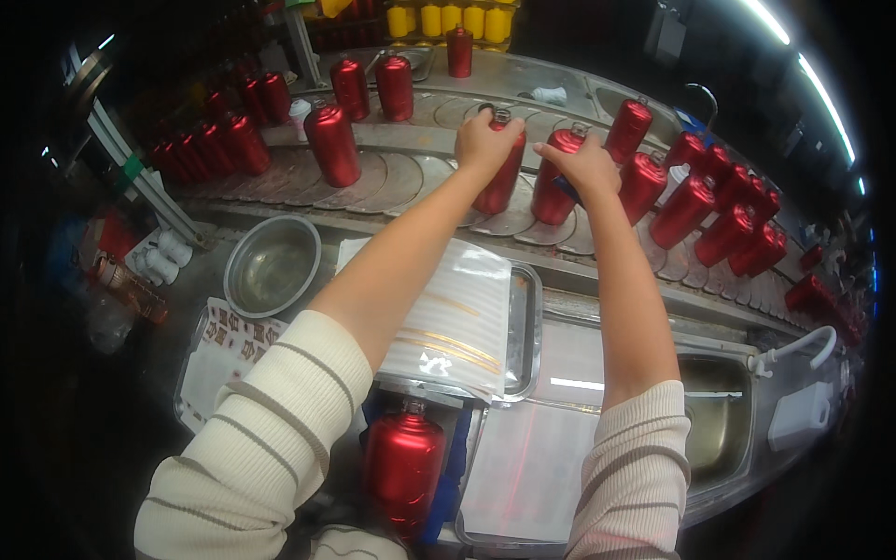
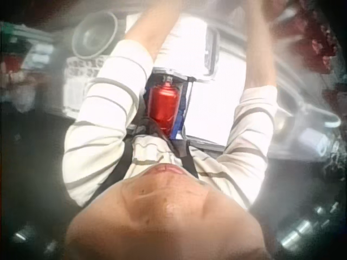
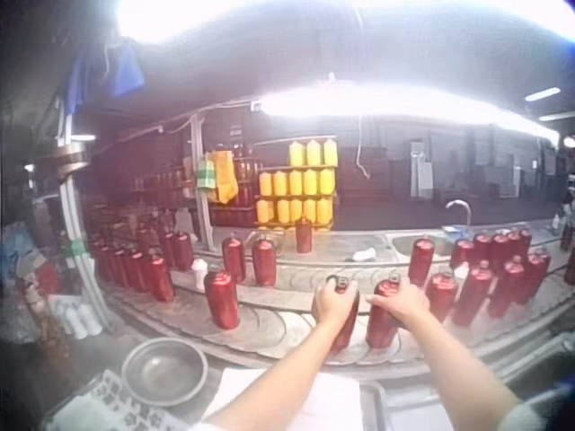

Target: The person applies gold stickers to red cylindrical containers. They peel stickers from a sheet, align them on the container, and smooth them with a blue squeegee. The person repeats this process on multiple containers.

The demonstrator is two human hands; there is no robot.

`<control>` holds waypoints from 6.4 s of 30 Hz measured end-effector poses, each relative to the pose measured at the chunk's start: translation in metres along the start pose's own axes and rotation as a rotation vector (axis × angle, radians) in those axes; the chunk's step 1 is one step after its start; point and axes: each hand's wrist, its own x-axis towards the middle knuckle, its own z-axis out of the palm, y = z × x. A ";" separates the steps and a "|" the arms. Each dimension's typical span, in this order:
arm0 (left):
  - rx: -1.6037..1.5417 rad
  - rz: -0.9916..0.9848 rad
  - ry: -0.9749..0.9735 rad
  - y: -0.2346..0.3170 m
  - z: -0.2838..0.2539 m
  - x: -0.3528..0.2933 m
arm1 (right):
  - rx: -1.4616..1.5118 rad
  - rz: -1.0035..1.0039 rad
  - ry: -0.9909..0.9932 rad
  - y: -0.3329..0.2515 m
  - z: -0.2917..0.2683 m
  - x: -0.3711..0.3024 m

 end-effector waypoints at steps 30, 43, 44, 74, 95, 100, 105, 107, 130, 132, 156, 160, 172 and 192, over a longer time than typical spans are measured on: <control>0.287 0.041 0.241 -0.121 -0.213 0.060 | 0.110 -0.355 0.059 -0.148 0.078 -0.057; 0.371 0.172 0.425 -0.149 -0.202 0.088 | 0.027 -0.113 -0.050 -0.142 0.105 -0.018; 0.402 0.006 0.410 -0.160 -0.206 0.098 | 0.046 -0.126 -0.061 -0.141 0.106 -0.018; -0.650 -0.069 0.276 -0.061 -0.270 -0.004 | -0.060 -0.034 0.107 0.052 0.034 0.021; 0.444 -0.177 0.611 -0.261 -0.601 -0.080 | 0.169 -0.202 0.053 -0.052 0.007 -0.051; 0.519 -0.374 0.628 -0.233 -0.592 -0.091 | -0.132 -0.025 -0.009 -0.067 0.038 -0.031; 0.680 -0.118 0.688 -0.189 -0.586 -0.117 | -0.262 0.020 0.052 -0.065 0.038 -0.027; 0.587 0.122 0.650 -0.168 -0.568 -0.117 | -0.223 -0.132 0.212 -0.082 0.039 -0.045; 0.110 -0.192 0.107 -0.152 -0.171 0.088 | -0.147 0.090 0.160 -0.003 0.060 0.017; 0.157 -0.093 0.243 -0.151 -0.150 0.079 | -0.158 0.082 0.191 0.011 0.060 0.022; -0.442 0.236 -0.402 0.018 -0.147 -0.053 | 0.295 -0.211 0.113 0.035 -0.124 -0.141; -0.244 0.601 -0.432 0.078 -0.207 -0.114 | 0.591 -0.468 -0.125 -0.076 -0.125 -0.208; -0.189 0.180 0.163 -0.023 -0.501 -0.185 | 0.541 -0.623 -0.449 -0.170 -0.079 -0.306; 0.594 0.048 0.781 -0.211 -0.648 -0.215 | 1.393 -0.075 -0.743 -0.055 -0.061 -0.421</control>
